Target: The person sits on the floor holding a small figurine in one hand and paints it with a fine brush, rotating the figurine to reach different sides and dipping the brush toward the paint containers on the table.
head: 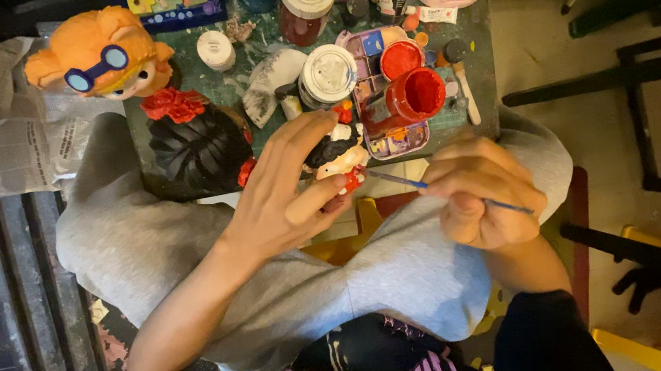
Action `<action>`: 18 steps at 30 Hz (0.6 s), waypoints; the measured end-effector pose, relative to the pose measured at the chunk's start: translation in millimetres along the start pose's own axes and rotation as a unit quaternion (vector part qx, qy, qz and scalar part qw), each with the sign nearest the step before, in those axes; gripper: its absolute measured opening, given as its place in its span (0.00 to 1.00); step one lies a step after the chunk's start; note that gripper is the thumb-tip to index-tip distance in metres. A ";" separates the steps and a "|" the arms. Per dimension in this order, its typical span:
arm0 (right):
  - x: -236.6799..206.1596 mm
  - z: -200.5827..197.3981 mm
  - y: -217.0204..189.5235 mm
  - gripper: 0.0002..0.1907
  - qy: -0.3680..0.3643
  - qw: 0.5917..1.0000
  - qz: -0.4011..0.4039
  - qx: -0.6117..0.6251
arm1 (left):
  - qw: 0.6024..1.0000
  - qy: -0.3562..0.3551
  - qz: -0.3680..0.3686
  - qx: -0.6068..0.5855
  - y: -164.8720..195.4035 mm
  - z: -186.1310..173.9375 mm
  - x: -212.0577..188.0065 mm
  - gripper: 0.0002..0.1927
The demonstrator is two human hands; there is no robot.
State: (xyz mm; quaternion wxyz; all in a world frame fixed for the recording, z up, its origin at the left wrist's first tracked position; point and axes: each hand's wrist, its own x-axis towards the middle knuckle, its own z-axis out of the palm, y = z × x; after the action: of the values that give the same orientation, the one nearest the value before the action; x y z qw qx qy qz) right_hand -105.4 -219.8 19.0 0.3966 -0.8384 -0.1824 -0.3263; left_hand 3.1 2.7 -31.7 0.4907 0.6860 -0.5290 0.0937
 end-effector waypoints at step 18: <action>8.8 -4.7 -0.8 0.13 -0.057 0.992 -0.103 -0.043 | 0.998 0.010 -0.058 -0.002 -3.7 6.8 -6.6 0.38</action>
State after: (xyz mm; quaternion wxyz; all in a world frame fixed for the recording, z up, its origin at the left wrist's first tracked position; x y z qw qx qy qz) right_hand -101.4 -222.6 27.8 0.3134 -0.8488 -0.2754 -0.3248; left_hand 0.7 1.5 -41.5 0.5023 0.7132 -0.4838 0.0711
